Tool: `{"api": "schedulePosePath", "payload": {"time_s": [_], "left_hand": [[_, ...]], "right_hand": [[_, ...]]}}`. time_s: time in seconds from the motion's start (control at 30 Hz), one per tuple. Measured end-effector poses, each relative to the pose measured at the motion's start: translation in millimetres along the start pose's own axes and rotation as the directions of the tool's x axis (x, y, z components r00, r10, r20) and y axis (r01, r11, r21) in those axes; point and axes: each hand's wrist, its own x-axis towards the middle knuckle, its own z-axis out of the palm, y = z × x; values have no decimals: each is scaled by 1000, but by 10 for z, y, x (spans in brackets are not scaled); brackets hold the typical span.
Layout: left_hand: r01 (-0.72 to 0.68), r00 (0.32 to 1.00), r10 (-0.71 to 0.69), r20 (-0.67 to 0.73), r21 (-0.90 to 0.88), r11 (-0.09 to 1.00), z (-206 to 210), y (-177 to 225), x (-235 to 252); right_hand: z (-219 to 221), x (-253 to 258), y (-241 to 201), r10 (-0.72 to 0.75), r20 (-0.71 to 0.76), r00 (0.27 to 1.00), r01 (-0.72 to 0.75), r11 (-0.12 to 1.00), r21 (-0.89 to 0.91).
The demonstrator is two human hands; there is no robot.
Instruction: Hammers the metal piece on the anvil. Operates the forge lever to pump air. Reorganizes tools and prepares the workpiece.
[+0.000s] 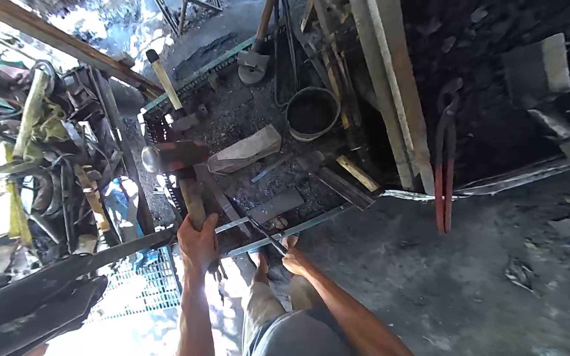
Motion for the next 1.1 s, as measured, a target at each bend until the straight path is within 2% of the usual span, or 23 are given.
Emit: {"api": "schedulePosePath", "payload": {"time_s": [0.07, 0.13, 0.27, 0.33, 0.43, 0.53, 0.57, 0.6, 0.63, 0.67, 0.7, 0.73, 0.77, 0.8, 0.83, 0.87, 0.9, 0.93, 0.97, 1.0, 1.03, 1.07, 1.1], "left_hand": [[84, 996, -82, 34, -69, 994, -18, -218, -172], [234, 970, -220, 102, -154, 960, 81, -492, -294], [543, 838, -444, 318, -389, 745, 508, -1186, -294], [636, 771, -489, 409, -448, 628, 750, -1610, -172], [747, 663, -546, 511, -420, 514, 1095, -2188, 123], [810, 587, -550, 595, -415, 415, 1511, -2589, 434], [815, 578, -545, 607, -402, 417, 1654, -2690, 505], [804, 587, -545, 598, -351, 480, 1776, -2785, 569], [762, 613, -557, 561, -231, 605, 1854, -2853, 626], [664, 643, -572, 510, 1, 748, 1868, -2874, 655], [503, 679, -588, 439, 306, 809, 1841, -2826, 648], [349, 747, -561, 358, 507, 788, 1790, -2735, 618], [275, 825, -487, 287, 549, 789, 1728, -2575, 578], [258, 889, -397, 226, 468, 845, 1699, -2389, 525], [282, 922, -336, 194, 262, 923, 1725, -2171, 457], [338, 922, -321, 216, -45, 940, 1807, -1948, 383], [428, 893, -329, 306, -355, 831, 1905, -1730, 331], [507, 859, -324, 397, -567, 649, 1994, -1532, 337], [546, 838, -328, 437, -691, 475, 2048, -1356, 416], [530, 839, -358, 410, -765, 366, 2055, -1211, 556], [489, 838, -434, 331, -808, 328, 2026, -1110, 745], [439, 837, -496, 233, -827, 352, 1955, -1066, 958], [382, 845, -520, 121, -818, 431, 1842, -1068, 1176]], "right_hand": [[-92, -215, 191, -13, -4, 1000, 13, 1000, 14], [-247, -484, 371, 2, -11, 1000, -2, 999, 38], [-476, -709, 870, 162, -79, 984, -158, 986, 57], [-543, -704, 1195, 253, -127, 959, -244, 966, 87], [-684, -747, 1521, 356, -162, 920, -340, 933, 117], [-801, -762, 1595, 391, -187, 901, -363, 917, 168], [-816, -777, 1578, 386, -197, 901, -352, 917, 186], [-824, -795, 1534, 377, -207, 903, -339, 919, 200], [-818, -804, 1483, 364, -219, 905, -320, 923, 212], [-810, -822, 1421, 351, -227, 908, -305, 928, 214], [-798, -849, 1343, 336, -227, 914, -292, 934, 208], [-774, -863, 1252, 322, -222, 920, -278, 938, 207], [-736, -864, 1153, 310, -215, 926, -266, 940, 211], [-686, -868, 1044, 301, -206, 931, -256, 942, 218], [-631, -879, 924, 287, -195, 938, -242, 943, 227], [-573, -896, 804, 262, -190, 946, -217, 949, 228], [-522, -918, 679, 231, -185, 955, -191, 958, 214], [-469, -924, 569, 192, -173, 966, -159, 969, 188], [-409, -909, 485, 140, -163, 977, -115, 982, 153], [-335, -880, 446, 76, -157, 985, -58, 992, 113], [-259, -848, 465, 8, -157, 988, 4, 997, 76], [-196, -832, 521, -49, -159, 986, 57, 997, 46], [-150, -837, 596, -94, -147, 985, 99, 995, 25]]}}
